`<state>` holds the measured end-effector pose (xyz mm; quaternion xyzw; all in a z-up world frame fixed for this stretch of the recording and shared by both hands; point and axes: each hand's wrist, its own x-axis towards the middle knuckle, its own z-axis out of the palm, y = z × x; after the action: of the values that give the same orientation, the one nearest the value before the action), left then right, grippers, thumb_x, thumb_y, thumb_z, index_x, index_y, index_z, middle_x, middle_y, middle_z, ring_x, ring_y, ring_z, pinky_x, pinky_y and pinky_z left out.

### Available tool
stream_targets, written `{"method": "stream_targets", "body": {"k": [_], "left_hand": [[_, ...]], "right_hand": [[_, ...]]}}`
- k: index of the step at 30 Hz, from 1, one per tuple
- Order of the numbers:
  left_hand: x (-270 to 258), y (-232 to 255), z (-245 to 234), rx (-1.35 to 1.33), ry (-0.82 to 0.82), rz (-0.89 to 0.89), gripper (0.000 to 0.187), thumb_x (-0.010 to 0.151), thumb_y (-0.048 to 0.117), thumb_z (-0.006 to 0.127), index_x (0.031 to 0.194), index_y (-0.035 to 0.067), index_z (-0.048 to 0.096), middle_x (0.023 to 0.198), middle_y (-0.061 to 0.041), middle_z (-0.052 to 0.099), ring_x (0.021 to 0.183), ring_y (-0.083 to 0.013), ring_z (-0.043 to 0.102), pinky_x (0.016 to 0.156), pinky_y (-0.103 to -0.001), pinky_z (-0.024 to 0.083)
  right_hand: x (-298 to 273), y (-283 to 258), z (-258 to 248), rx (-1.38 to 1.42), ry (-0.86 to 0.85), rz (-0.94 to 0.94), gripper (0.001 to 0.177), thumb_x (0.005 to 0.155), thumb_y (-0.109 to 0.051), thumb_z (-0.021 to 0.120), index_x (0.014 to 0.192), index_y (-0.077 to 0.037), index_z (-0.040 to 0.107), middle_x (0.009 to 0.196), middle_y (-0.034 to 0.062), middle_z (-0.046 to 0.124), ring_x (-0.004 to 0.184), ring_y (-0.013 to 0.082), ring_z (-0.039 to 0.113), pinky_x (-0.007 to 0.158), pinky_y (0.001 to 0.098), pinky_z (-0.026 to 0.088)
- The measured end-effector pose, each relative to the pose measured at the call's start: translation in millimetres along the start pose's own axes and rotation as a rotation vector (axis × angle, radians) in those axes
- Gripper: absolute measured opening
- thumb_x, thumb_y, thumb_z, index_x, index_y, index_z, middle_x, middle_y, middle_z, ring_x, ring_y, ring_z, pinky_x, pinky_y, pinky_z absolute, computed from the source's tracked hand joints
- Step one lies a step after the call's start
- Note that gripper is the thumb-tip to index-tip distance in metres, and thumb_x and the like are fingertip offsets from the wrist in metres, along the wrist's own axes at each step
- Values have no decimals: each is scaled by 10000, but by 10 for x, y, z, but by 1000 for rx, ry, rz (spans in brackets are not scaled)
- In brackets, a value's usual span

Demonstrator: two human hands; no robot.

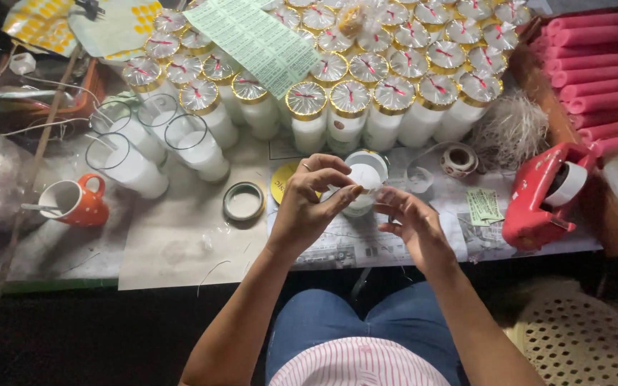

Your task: Applying labels and decorative tape to glass candle jars at a workbench.

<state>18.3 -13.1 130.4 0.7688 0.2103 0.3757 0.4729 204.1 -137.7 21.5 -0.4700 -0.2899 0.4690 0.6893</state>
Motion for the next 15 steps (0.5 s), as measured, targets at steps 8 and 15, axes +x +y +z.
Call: {"method": "stream_targets", "body": {"k": [8,15], "left_hand": [[-134,-463,161,-68,158,-91,156,848,284,843,884,139,800,1053,-34,676,980,-154,635,776,-257,512],[-202,-923,478,-141,374,-181,158,845,275,854,907,140,800,1114,-43,649,1006,-160,640,812,-272,521]], "right_hand": [[93,-118,86,-341,209,-324,116,950,-120,747,967,-10,711,1083,127,686,973,183,682,760,291,582],[180,-7,-64,-696,261,-490,76,959,-113,734,971,-40,716,1095,114,639,973,203,662,712,266,581]]}}
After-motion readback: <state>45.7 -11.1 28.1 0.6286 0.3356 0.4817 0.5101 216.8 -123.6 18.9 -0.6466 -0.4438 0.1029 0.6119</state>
